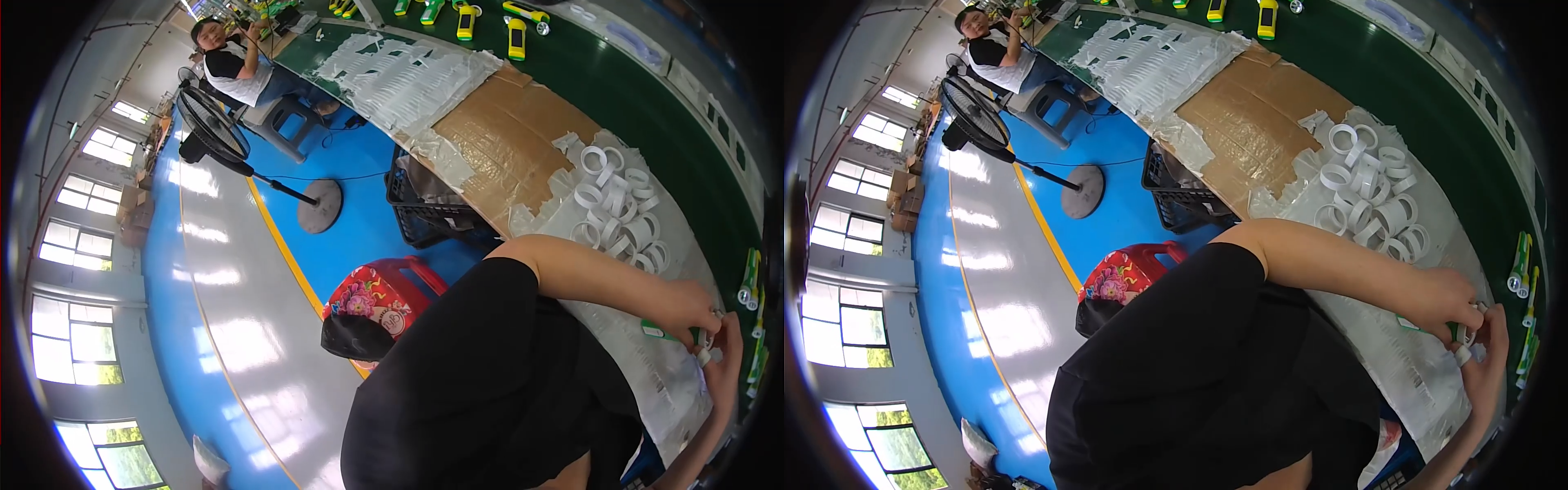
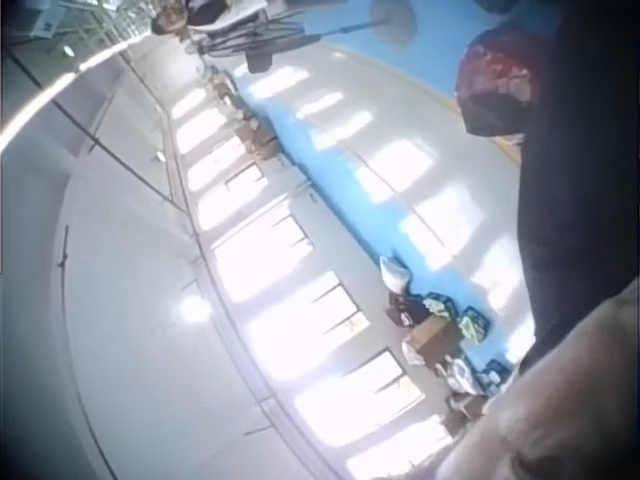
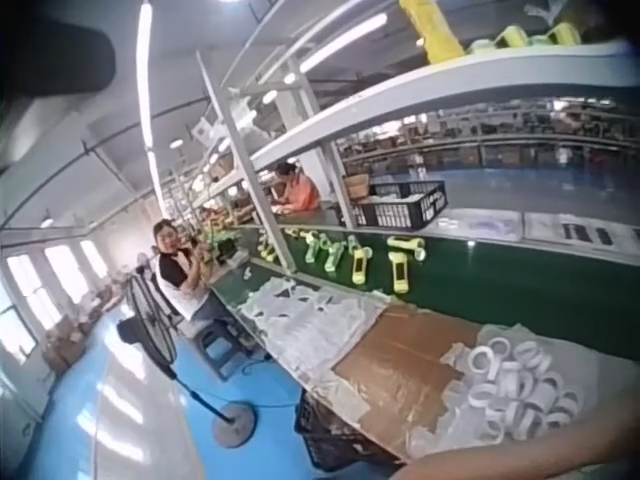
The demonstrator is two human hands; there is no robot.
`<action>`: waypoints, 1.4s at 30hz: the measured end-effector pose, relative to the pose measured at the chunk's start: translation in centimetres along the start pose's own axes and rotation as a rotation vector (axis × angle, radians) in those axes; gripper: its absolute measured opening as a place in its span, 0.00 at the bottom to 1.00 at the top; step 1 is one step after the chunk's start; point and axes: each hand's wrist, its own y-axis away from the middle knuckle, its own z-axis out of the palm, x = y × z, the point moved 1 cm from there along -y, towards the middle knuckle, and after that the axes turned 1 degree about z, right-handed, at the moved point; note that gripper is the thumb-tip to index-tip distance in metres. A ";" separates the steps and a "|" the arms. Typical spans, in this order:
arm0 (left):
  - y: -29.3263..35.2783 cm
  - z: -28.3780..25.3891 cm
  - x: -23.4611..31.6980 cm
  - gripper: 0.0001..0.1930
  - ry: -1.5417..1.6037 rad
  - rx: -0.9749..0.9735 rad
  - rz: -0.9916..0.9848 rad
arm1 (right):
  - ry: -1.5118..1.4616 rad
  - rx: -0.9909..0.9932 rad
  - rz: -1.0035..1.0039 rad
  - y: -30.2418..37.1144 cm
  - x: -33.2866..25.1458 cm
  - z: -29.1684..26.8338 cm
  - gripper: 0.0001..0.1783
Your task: Assembling flashlights by attaching white plastic rings to the bodies on a factory assembly line.
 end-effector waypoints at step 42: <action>-0.3 -2.0 2.1 0.18 -0.058 -0.037 -0.069 | 0.268 0.184 -0.064 0.3 -2.9 0.5 0.25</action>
